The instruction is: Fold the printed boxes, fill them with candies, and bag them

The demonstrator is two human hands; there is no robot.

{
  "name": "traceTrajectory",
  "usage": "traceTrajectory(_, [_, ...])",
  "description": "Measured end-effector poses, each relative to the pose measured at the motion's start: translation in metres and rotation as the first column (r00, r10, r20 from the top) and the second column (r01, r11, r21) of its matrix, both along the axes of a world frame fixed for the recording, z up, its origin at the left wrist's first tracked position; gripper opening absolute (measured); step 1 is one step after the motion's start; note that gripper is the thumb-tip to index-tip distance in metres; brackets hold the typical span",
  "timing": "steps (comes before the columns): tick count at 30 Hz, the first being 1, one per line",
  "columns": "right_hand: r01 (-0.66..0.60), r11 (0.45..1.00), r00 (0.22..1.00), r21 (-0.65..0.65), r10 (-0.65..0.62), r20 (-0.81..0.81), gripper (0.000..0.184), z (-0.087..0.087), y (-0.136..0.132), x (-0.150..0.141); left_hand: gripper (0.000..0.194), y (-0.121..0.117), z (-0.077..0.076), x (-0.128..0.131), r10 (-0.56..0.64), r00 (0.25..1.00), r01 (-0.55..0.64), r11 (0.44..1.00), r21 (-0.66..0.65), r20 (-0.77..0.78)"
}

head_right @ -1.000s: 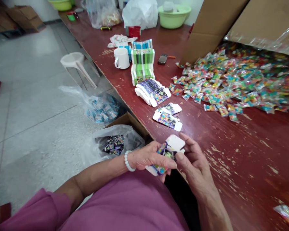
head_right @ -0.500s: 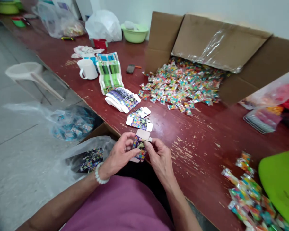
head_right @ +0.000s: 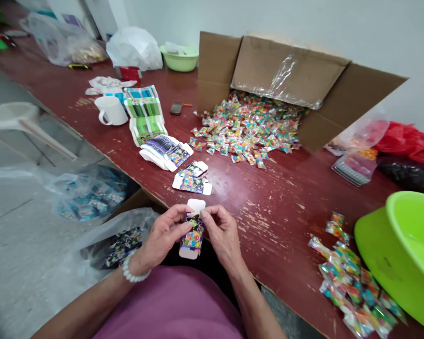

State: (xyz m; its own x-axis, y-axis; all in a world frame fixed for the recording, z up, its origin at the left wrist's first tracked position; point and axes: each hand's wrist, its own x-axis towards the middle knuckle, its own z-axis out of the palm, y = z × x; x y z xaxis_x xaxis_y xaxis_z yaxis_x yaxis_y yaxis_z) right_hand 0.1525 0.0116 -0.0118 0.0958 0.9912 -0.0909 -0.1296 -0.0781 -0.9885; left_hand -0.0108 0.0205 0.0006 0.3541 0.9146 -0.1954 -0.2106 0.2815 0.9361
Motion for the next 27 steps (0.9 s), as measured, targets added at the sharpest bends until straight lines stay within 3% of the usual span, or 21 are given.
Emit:
traceTrajectory(3, [-0.06,0.997,0.996,-0.042,0.057,-0.07,0.025,0.002,0.007,0.006,0.022,0.0,0.002,-0.001,-0.016,0.997,0.018,1.0,0.026,-0.075])
traceTrajectory(7, [-0.06,0.997,0.987,-0.04,0.053,-0.153,0.032,0.005,0.011,0.007,0.021,0.002,0.005,0.001,0.07,0.99,-0.059,0.994,0.094,-0.126])
traceTrajectory(10, [-0.152,0.988,0.984,-0.033,0.148,-0.102,0.025,0.006,0.01,0.007,0.043,0.003,0.005,0.002,0.119,0.992,-0.118,0.993,0.031,-0.039])
traceTrajectory(12, [-0.157,0.987,0.986,-0.016,0.156,-0.051,0.021,0.006,0.007,0.008,0.053,0.003,0.005,0.002,0.08,0.996,-0.076,0.993,-0.093,0.034])
traceTrajectory(16, [-0.164,0.986,0.986,0.023,0.163,0.029,0.022,0.008,0.005,0.008,0.05,0.002,0.006,0.005,-0.123,0.968,0.19,0.93,-0.316,0.22])
traceTrajectory(18, [-0.223,0.972,0.969,0.074,0.214,0.12,0.022,0.011,0.005,0.009,0.055,0.002,0.005,0.008,-0.121,0.96,0.211,0.904,-0.372,0.252])
traceTrajectory(20, [-0.261,0.96,0.957,0.098,0.245,0.155,0.023,0.013,0.006,0.009,0.057,0.002,0.003,0.011,-0.088,0.969,0.177,0.899,-0.401,0.231])
traceTrajectory(27, [-0.256,0.966,0.956,-0.047,0.26,0.133,0.023,0.02,0.014,0.008,0.068,0.005,0.0,0.015,-0.133,0.978,0.179,0.934,-0.309,0.162])
